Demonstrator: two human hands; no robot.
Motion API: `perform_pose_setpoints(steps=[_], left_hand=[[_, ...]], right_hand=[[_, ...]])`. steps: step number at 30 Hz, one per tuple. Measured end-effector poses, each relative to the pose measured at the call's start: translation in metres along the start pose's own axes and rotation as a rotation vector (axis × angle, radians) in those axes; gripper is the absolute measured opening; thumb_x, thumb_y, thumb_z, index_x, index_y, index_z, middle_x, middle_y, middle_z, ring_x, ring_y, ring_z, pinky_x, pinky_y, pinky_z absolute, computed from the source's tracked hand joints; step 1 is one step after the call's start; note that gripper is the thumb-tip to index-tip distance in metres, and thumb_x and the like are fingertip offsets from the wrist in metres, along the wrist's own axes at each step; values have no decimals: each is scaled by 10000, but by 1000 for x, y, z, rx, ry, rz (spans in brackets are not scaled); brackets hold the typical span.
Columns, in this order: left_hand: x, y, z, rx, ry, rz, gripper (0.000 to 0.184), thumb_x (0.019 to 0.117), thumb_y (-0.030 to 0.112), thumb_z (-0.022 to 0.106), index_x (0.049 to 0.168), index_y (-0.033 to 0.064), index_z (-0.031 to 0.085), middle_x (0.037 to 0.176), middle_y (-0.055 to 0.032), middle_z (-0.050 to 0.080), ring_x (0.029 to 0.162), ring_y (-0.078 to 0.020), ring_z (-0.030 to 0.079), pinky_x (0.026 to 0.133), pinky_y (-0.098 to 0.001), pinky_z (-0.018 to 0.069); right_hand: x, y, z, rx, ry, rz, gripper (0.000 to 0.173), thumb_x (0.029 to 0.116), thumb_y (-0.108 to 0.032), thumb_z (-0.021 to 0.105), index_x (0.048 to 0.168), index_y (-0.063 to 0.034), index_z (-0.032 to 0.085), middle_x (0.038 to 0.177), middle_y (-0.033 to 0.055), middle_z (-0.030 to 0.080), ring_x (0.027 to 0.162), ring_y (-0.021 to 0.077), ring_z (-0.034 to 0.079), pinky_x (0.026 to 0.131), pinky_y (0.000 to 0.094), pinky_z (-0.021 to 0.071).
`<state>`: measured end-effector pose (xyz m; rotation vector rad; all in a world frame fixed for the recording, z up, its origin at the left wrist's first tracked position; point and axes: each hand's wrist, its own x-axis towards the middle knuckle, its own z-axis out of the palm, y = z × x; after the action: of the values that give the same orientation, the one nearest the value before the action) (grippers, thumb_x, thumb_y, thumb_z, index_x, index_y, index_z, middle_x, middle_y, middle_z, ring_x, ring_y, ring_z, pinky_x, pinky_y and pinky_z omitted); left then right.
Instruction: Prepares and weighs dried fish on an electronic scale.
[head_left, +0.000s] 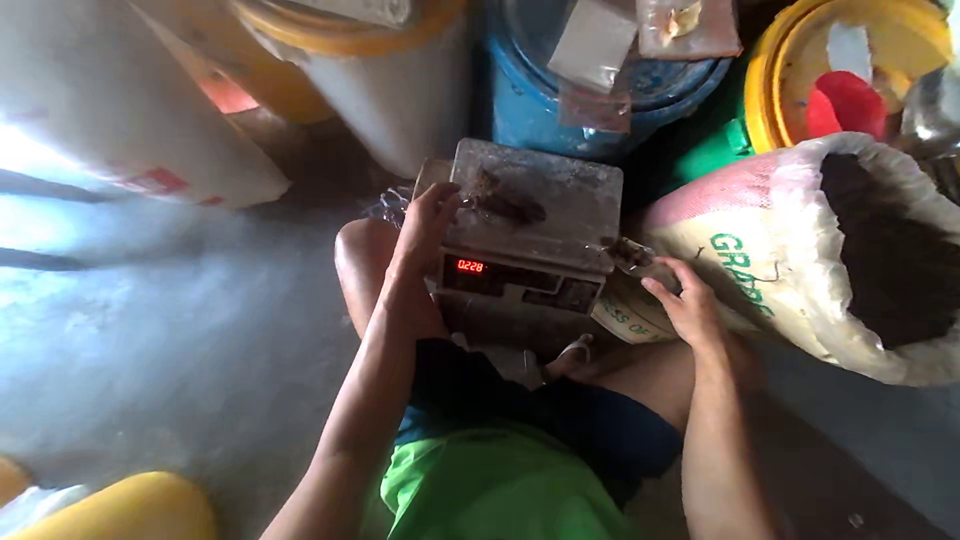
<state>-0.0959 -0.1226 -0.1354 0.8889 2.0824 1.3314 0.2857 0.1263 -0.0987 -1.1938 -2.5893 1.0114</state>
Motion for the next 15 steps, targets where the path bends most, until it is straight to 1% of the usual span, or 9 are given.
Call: perform_pose_setpoints(steps=[2,4,6,7,8,10,13,15], left_hand=[[-1,-1,2,-5,-16,7,337,1085,270,495,1345,81,595,1121,-68,708,778,-126,670,687,-326,566],[0,-4,5,-24,-40,33,345,1080,268,501,1371,97,572,1254,-63,683,822,-129,694,696,-334,586],[1,-2,9,-53,-92,36,379,1083,260,486,1429,109,519,1391,-68,608,885,-139,704,742,-349,604],[2,-1,11,-66,-113,29,394,1084,252,484,1453,116,497,1426,-71,586,895,-143,707,746,-353,606],[3,0,13,-76,-126,19,400,1084,250,488,1464,125,487,1431,-71,585,893,-147,709,744,-355,606],[3,1,17,-104,-126,-1,395,1080,253,505,1456,130,494,1396,-76,608,871,-155,711,718,-354,603],[4,2,17,-148,-134,-35,406,1081,263,508,1463,128,478,1439,-75,577,935,-174,721,737,-379,619],[6,-1,17,-156,-133,-29,410,1080,250,499,1468,120,479,1418,-91,594,976,-185,716,780,-392,615]], right_hand=[[7,-3,6,7,6,-22,504,1003,-324,658,1405,-32,572,1324,227,637,1249,323,616,1077,518,482],[13,-8,14,10,4,-22,503,1003,-324,660,1410,-41,570,1334,221,632,1261,323,607,1087,523,474],[18,-15,22,14,9,-23,493,999,-303,671,1408,-47,572,1329,216,634,1255,324,610,1084,528,476],[21,-18,27,10,20,-29,486,995,-294,680,1403,-49,579,1322,211,640,1246,326,616,1078,532,479],[23,-20,31,-2,28,-35,485,992,-293,686,1401,-55,584,1324,203,644,1244,328,620,1078,539,478],[26,-23,38,-64,41,-50,489,982,-317,698,1398,-78,600,1324,183,654,1235,336,628,1071,559,481],[29,-24,42,-170,34,-55,484,980,-348,695,1394,-110,617,1330,161,659,1242,347,625,1067,580,476],[31,-27,43,-204,22,-52,475,983,-352,691,1388,-114,623,1333,156,658,1243,343,623,1066,579,475]])
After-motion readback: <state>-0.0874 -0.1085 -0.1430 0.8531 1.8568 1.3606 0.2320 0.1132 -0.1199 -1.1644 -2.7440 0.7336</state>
